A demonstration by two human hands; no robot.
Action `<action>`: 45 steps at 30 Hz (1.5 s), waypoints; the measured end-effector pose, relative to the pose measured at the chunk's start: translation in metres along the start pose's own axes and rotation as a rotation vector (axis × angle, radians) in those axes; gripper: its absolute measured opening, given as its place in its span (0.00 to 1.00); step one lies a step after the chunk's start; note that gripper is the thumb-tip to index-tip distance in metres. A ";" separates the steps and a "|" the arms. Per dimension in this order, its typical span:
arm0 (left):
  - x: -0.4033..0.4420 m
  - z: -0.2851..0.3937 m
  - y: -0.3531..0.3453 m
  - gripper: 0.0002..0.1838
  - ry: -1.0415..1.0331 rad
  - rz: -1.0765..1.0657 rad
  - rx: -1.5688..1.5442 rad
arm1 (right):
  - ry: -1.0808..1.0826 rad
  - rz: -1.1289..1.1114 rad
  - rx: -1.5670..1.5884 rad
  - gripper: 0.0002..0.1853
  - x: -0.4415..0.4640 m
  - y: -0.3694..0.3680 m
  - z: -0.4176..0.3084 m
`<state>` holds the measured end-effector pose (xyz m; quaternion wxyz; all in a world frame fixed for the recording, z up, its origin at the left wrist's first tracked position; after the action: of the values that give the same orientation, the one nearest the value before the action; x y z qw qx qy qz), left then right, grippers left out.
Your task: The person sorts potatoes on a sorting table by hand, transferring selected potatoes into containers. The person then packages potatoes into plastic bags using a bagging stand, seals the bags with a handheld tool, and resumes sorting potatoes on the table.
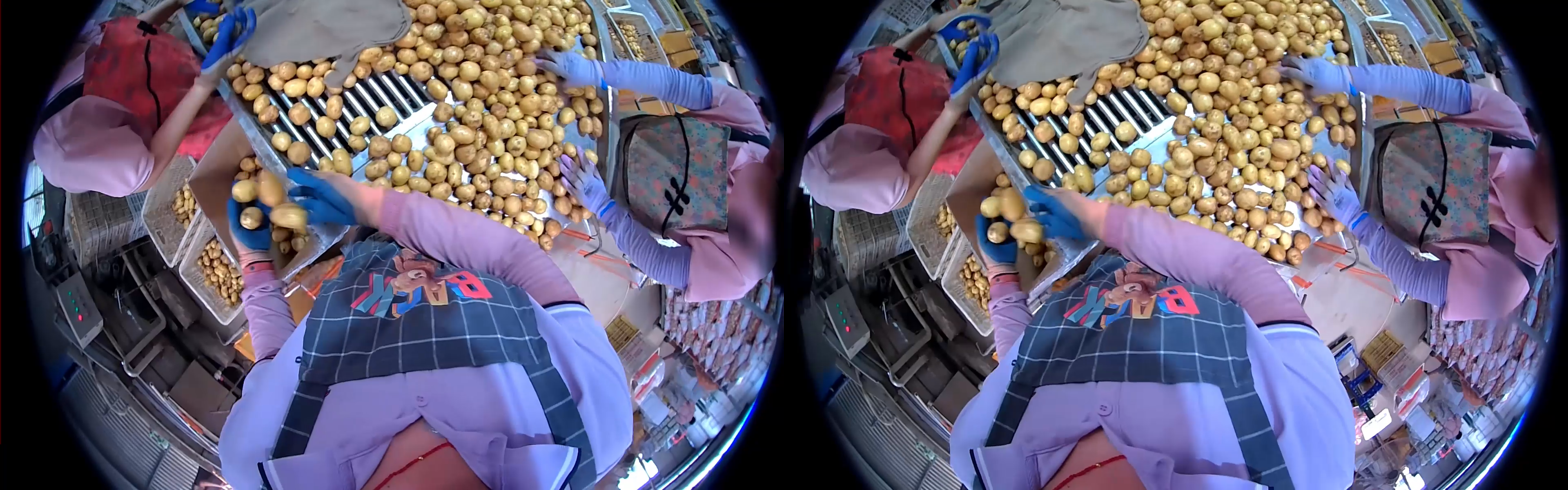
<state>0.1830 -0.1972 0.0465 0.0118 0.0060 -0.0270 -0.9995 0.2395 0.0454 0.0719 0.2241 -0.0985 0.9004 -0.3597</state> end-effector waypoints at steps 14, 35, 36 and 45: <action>-0.024 -0.014 -0.152 0.40 -0.464 -0.137 0.918 | 0.178 0.122 -2.148 0.28 -0.260 0.202 -0.050; -0.049 -0.016 -0.042 0.17 0.592 -0.228 -0.568 | 0.197 0.301 -1.891 0.17 -0.067 0.094 -0.024; -0.035 -0.022 -0.010 0.17 0.490 -0.035 -0.286 | 0.155 0.281 -1.947 0.12 -0.056 0.087 -0.023; 0.017 0.004 -0.011 0.18 0.136 0.422 -0.013 | 0.170 0.810 -2.018 0.16 -0.086 0.144 -0.105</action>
<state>0.1652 -0.1861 0.0496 0.2227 0.0676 -0.0203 -0.9723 0.2629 0.2419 0.0682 0.0790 0.0919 0.7591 0.6396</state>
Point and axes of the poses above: each hand's wrist, its own x-axis towards the middle knuckle, its own y-axis out of the back of the hand, z = x × y, the point moved 1 cm from there along x, towards the middle knuckle, and after that the axes turned 10 degrees about z, right-handed, at the moved point
